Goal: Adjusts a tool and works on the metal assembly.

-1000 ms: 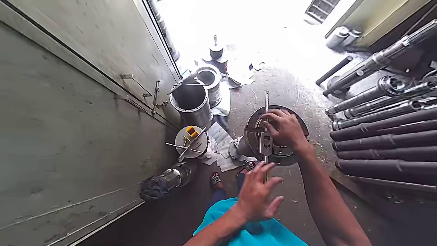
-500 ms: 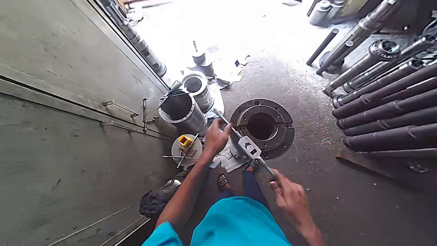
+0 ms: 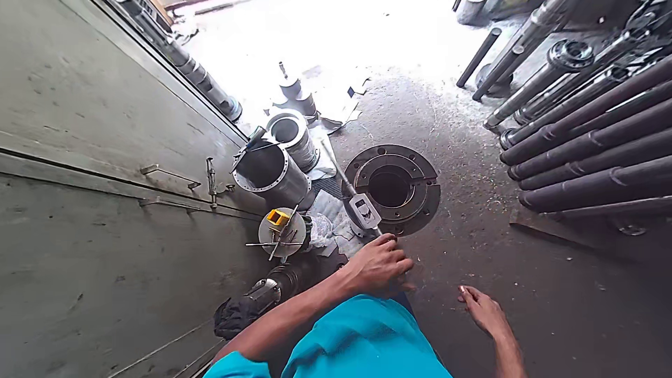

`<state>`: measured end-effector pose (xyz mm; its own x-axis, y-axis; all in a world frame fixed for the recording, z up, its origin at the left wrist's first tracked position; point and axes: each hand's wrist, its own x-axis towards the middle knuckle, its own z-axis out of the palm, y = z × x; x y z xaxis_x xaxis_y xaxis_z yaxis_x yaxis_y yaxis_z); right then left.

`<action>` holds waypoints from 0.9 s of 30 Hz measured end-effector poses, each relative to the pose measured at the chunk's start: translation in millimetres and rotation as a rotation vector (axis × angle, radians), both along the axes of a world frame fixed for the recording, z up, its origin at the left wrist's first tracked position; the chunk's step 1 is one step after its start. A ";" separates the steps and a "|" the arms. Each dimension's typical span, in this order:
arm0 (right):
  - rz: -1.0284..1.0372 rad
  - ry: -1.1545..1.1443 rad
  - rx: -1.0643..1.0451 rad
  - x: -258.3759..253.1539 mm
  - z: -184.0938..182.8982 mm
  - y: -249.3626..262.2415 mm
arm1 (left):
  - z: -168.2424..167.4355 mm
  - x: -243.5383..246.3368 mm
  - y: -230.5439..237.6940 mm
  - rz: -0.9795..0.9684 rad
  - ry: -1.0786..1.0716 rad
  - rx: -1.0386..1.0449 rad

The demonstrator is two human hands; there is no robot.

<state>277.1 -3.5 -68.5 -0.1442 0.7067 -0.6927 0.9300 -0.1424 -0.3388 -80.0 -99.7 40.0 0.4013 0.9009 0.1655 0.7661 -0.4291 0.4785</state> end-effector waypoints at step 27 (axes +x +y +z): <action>-0.861 0.239 -0.230 82.1 -89.8 -95.0 | 2.7 24.1 241.6 0.271 0.179 -0.472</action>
<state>359.1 -98.5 -158.3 0.2105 0.4847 -0.8490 0.3808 -0.8405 -0.3854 -55.9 141.9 42.7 0.1305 0.9354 -0.3286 0.9059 0.0222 0.4229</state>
